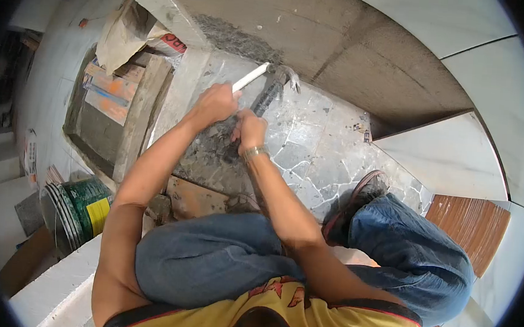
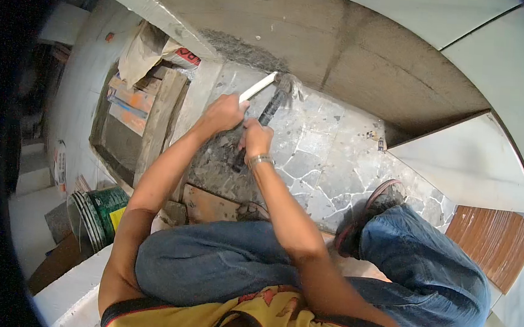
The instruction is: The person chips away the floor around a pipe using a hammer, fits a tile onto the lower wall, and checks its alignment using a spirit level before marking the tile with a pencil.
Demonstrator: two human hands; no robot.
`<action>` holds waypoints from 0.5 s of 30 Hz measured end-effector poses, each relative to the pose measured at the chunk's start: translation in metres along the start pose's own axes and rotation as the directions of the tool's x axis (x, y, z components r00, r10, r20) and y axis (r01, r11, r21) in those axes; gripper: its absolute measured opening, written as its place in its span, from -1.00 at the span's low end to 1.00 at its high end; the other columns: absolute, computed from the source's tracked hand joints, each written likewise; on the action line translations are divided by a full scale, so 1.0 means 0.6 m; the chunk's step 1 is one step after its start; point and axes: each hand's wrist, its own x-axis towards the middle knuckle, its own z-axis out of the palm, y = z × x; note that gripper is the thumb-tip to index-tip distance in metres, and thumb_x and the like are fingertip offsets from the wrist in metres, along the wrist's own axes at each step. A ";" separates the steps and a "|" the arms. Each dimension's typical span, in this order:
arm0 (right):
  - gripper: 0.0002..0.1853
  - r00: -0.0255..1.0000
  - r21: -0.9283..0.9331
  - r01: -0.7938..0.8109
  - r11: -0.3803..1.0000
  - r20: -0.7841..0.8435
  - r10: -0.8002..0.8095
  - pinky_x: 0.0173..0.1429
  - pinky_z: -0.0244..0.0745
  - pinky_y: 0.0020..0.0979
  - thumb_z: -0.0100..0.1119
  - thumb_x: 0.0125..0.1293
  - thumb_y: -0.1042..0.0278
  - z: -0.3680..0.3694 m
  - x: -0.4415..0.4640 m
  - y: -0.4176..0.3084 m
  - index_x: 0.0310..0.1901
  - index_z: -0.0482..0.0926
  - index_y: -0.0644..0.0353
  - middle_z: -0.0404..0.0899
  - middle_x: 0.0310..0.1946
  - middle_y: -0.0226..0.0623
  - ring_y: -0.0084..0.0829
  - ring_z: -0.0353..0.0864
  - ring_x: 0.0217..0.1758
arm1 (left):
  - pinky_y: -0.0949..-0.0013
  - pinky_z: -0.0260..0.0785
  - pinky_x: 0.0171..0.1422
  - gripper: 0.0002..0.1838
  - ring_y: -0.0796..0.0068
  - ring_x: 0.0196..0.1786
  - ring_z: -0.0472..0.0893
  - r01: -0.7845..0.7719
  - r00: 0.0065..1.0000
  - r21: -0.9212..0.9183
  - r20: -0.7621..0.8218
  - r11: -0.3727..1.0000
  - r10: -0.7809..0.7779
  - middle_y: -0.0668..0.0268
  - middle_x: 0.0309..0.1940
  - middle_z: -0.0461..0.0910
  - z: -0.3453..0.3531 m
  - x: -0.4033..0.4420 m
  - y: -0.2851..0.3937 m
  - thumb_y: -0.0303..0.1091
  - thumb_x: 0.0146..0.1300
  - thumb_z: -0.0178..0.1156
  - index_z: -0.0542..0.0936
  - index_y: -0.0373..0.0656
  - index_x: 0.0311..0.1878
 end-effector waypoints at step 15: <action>-0.71 0.994 0.099 0.103 0.990 0.028 -0.106 -0.63 0.25 -0.27 0.13 0.25 0.35 -0.018 -0.076 -0.013 -0.60 0.34 0.15 0.25 -0.75 -0.37 -0.42 0.21 -0.78 | -0.20 0.44 0.13 -0.55 -0.35 -0.01 0.63 -0.022 1.000 0.012 0.015 1.000 0.021 -0.30 -0.16 0.65 0.004 -0.005 -0.008 -0.06 0.45 0.11 0.60 -0.36 -0.04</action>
